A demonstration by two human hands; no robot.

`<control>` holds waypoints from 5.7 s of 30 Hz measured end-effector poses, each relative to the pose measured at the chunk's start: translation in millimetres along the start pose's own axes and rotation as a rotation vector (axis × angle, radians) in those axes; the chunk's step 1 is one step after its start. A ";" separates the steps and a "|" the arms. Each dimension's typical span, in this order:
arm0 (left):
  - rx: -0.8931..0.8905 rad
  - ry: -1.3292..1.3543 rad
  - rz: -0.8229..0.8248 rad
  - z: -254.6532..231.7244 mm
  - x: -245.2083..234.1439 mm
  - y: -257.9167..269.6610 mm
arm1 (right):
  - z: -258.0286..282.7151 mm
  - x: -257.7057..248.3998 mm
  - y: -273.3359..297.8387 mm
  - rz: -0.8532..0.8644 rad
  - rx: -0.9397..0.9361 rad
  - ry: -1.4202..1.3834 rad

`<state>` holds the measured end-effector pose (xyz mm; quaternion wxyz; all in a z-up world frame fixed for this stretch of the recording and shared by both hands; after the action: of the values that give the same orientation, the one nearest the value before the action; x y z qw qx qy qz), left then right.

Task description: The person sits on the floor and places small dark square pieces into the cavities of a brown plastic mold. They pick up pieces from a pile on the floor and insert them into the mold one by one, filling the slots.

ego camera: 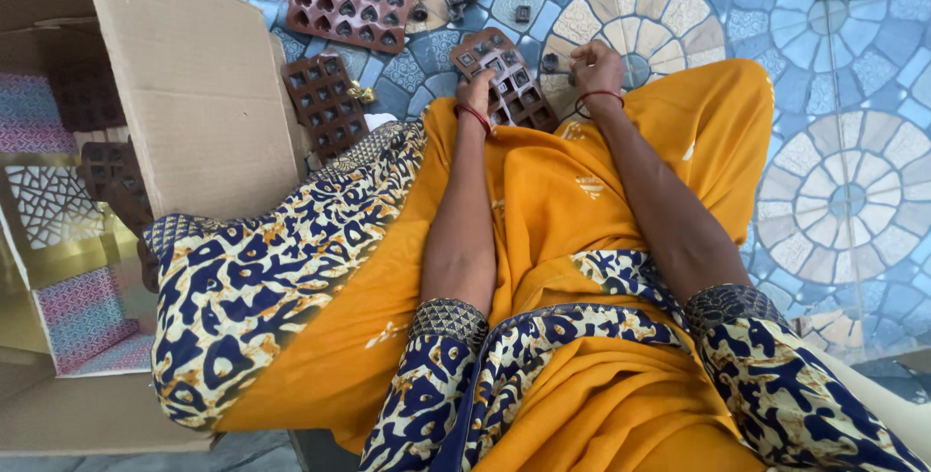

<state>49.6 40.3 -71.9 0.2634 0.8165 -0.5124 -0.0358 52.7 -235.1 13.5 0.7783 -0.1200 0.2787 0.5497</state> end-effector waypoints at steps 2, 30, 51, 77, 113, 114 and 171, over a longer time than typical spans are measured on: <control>-0.014 -0.031 0.000 -0.6 -2.6 -5.7 | 25.2 3.9 5.0 0.020 -0.085 0.025; -0.023 0.156 0.010 -0.7 5.7 -7.2 | 117.9 13.2 57.4 0.295 -0.344 0.101; -0.373 0.425 0.413 -32.9 46.7 44.8 | 95.4 13.2 59.2 0.452 -0.123 -0.167; -0.183 0.046 -0.225 10.1 -4.1 -3.4 | 84.8 6.1 -23.4 0.041 -0.179 0.215; 0.056 0.023 -0.036 -9.4 7.5 -7.6 | 61.0 -5.1 24.2 0.192 0.138 -0.134; 0.041 -0.007 -0.020 -11.8 7.4 -6.5 | 57.3 4.8 29.4 0.226 0.080 -0.160; -0.057 -0.129 -0.249 -6.7 -5.0 5.5 | 60.7 19.9 21.9 0.218 -0.044 0.053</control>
<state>45.0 45.3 -64.7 0.2466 0.8620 -0.4217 -0.1355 55.7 -181.4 54.3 0.7035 -0.1204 0.2987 0.6336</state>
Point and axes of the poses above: each hand's wrist, its own y-axis away from the middle knuckle, its own x-axis out of the palm, z = x × y, the point moved 6 cm from there along -y, towards the middle knuckle, and after that the axes turned 11 degrees about x, right-handed, at the moved point
